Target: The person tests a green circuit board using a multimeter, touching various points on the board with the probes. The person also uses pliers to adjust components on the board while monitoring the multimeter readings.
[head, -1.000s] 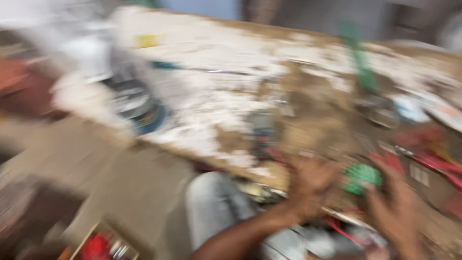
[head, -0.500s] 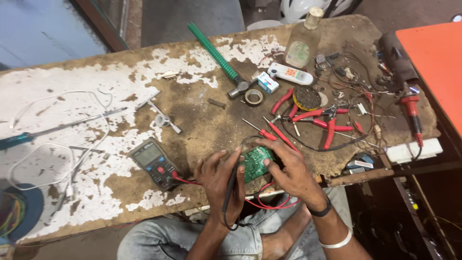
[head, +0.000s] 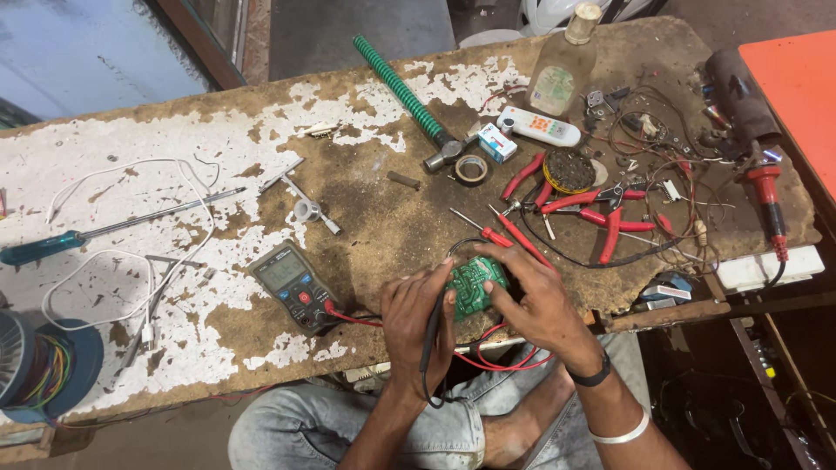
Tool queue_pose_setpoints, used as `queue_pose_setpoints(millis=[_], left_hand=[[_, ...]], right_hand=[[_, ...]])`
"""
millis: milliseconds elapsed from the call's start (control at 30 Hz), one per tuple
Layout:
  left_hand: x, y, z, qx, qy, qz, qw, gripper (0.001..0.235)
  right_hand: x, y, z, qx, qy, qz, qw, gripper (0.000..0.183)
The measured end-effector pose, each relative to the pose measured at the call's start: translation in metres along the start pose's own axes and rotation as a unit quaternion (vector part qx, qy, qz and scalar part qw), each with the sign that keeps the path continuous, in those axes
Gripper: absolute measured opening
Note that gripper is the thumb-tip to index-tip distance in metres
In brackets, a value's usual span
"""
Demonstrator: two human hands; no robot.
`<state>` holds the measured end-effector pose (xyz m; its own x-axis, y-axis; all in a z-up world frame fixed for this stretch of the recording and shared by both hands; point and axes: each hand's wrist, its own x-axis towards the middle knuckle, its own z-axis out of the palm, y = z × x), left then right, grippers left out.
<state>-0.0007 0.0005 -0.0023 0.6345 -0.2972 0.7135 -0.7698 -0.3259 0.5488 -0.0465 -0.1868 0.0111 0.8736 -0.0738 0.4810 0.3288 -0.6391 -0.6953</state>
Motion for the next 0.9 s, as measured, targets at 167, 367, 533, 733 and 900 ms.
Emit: queue_pose_setpoints(millis=[167, 367, 533, 733, 900], left_hand=[[-0.0020, 0.0013, 0.0026, 0.029, 0.024, 0.008, 0.999, 0.031], [-0.0013, -0.0013, 0.0035, 0.031, 0.014, 0.007, 0.999, 0.031], [-0.0017, -0.0002, 0.0031, 0.029, 0.007, 0.002, 1.000, 0.031], [-0.0031, 0.0006, 0.0021, 0.009, 0.028, 0.001, 1.000, 0.033], [-0.0054, -0.0030, 0.0048, 0.005, 0.031, -0.004, 0.999, 0.026]], right_hand=[[-0.0044, 0.0050, 0.0007, 0.007, 0.014, 0.073, 0.997, 0.039], [-0.0007, 0.0002, -0.0008, 0.025, 0.004, 0.064, 0.998, 0.043], [0.0010, -0.0029, -0.0047, 0.018, 0.010, 0.003, 1.000, 0.046], [-0.0014, 0.0036, -0.0043, 0.100, -0.072, 0.180, 0.976, 0.047], [-0.0003, 0.0040, -0.0056, 0.084, -0.097, 0.053, 0.990, 0.076]])
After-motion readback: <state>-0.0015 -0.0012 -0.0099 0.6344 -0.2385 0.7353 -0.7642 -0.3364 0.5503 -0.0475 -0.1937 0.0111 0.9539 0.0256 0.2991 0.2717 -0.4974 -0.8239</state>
